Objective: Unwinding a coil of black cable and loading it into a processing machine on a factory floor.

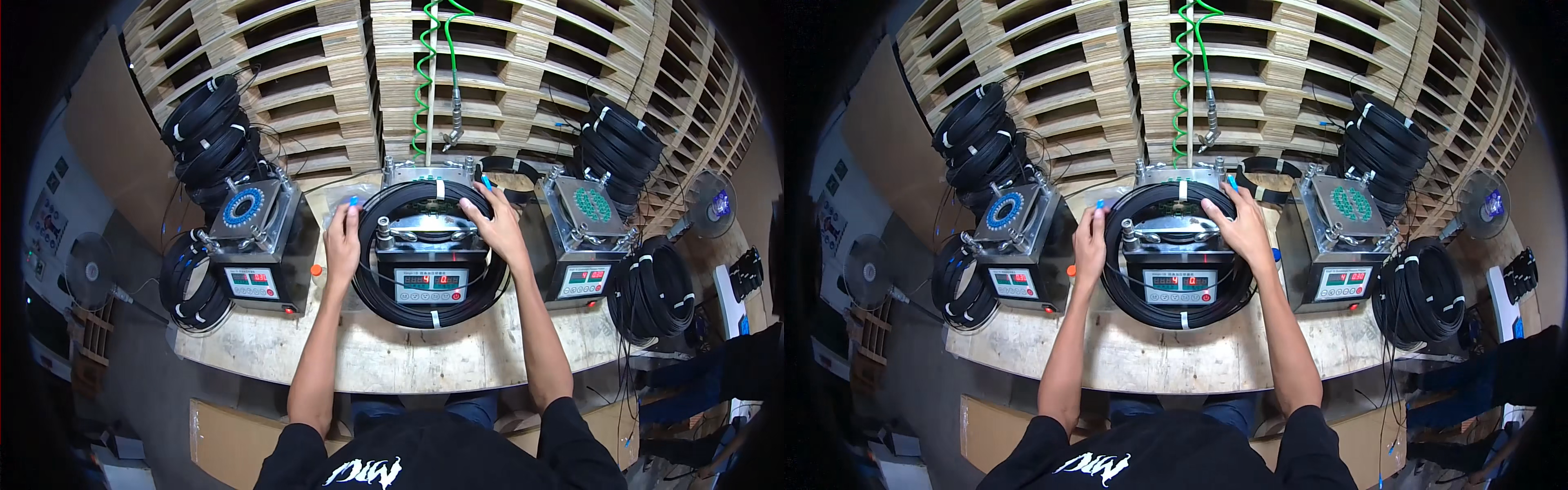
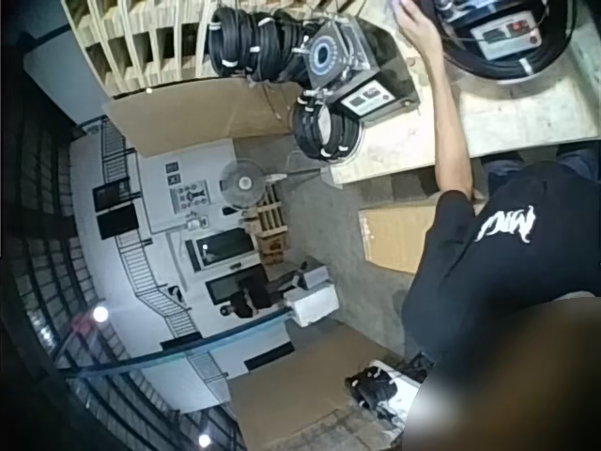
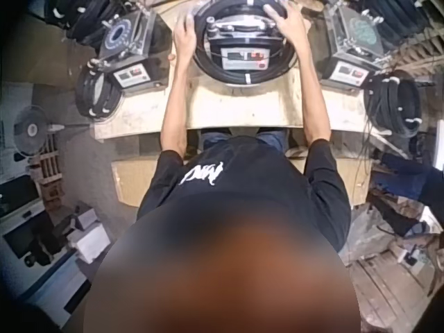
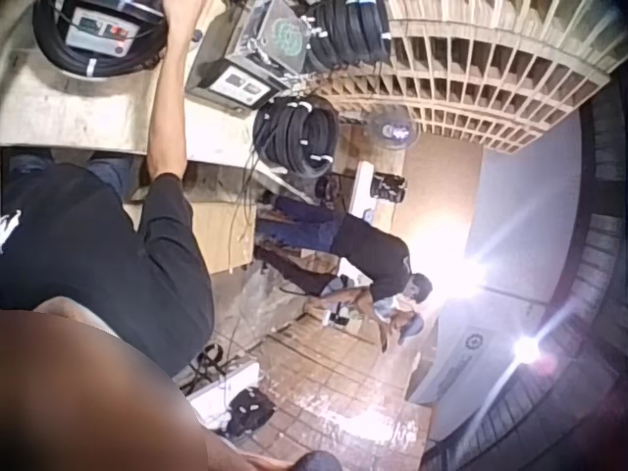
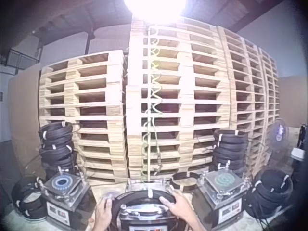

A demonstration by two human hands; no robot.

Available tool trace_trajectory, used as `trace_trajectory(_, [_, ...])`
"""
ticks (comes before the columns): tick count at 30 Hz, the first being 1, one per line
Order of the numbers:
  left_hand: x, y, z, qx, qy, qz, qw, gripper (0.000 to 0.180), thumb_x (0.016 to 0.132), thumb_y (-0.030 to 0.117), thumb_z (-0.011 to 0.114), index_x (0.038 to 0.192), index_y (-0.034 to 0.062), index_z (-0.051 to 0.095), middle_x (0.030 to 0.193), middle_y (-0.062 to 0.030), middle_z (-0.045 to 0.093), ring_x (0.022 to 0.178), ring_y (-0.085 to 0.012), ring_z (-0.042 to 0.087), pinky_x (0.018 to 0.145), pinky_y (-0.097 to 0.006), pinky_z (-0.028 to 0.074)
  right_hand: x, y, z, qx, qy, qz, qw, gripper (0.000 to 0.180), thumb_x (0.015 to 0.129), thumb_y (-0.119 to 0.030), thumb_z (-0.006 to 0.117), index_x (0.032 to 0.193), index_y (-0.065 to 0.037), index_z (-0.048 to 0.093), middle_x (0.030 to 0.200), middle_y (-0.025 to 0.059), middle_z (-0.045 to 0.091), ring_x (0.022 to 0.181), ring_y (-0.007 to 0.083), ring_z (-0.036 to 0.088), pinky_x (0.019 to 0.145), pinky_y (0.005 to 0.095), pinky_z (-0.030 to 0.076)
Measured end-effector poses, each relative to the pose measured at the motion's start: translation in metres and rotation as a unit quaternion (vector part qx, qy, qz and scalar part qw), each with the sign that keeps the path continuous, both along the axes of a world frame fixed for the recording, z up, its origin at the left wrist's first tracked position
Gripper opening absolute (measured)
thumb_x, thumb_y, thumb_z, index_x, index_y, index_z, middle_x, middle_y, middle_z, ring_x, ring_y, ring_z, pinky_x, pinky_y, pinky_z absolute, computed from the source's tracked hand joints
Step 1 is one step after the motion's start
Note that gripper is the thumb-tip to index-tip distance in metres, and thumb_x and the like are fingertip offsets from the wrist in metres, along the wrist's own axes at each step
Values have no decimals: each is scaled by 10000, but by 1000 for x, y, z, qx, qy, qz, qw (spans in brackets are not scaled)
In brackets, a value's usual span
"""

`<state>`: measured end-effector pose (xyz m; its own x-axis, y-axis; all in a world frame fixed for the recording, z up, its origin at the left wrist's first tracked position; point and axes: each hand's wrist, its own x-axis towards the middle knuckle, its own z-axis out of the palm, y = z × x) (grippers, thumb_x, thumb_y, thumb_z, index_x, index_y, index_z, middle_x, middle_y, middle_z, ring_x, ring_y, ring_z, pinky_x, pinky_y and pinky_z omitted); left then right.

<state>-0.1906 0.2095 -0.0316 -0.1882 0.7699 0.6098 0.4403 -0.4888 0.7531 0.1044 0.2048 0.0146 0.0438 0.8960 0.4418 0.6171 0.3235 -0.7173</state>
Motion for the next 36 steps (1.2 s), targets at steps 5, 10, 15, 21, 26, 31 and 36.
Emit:
trace_trajectory(5, [42,24,75,6,88,-68,994,285,1008,204,591,1114,-35,704,890,-217,707,780,-345,689,718,-368,525,11,33,9,102,-62,-22,993,352,953,-107,543,1281,-20,636,1192,181,649,1176,348,582,1025,406,432])
trace_trajectory(10, [71,51,103,23,138,-156,978,313,1028,170,531,1217,-60,625,965,-284,686,898,-443,665,722,-428,515,13,39,29,190,47,-31,980,431,843,156,449,1161,-4,691,1077,200,684,970,343,681,905,389,526])
trace_trajectory(15, [43,62,75,174,156,-168,958,286,1046,161,493,1187,-71,583,857,-250,682,754,-383,673,689,-421,492,62,9,28,107,57,-84,989,458,964,44,483,1407,-72,479,960,171,737,879,275,730,823,381,541])
trace_trajectory(21, [51,55,99,70,30,-163,984,181,1015,178,591,1055,1,590,764,-136,663,684,-213,645,662,-340,505,10,23,71,101,41,1,994,188,953,-33,565,1113,-2,661,951,185,733,881,265,733,763,363,549])
trace_trajectory(26, [88,70,102,71,118,-262,955,159,965,129,636,1035,-13,627,939,-169,709,907,-309,696,814,-390,527,-30,59,30,107,28,126,986,187,877,45,637,1060,19,665,871,188,682,793,291,695,726,362,529])
trace_trajectory(31, [88,70,91,-3,110,-266,958,188,969,136,634,1034,-40,625,901,-216,709,852,-361,708,749,-401,531,-42,47,25,95,159,123,975,256,876,31,666,1120,7,591,824,134,686,711,195,660,676,327,516])
trace_trajectory(36, [86,75,88,28,150,-267,952,217,969,161,636,966,-55,643,906,-230,677,866,-384,670,765,-425,506,-47,42,24,189,-13,46,981,304,887,-43,689,1190,-35,710,940,203,699,882,328,629,830,409,505])
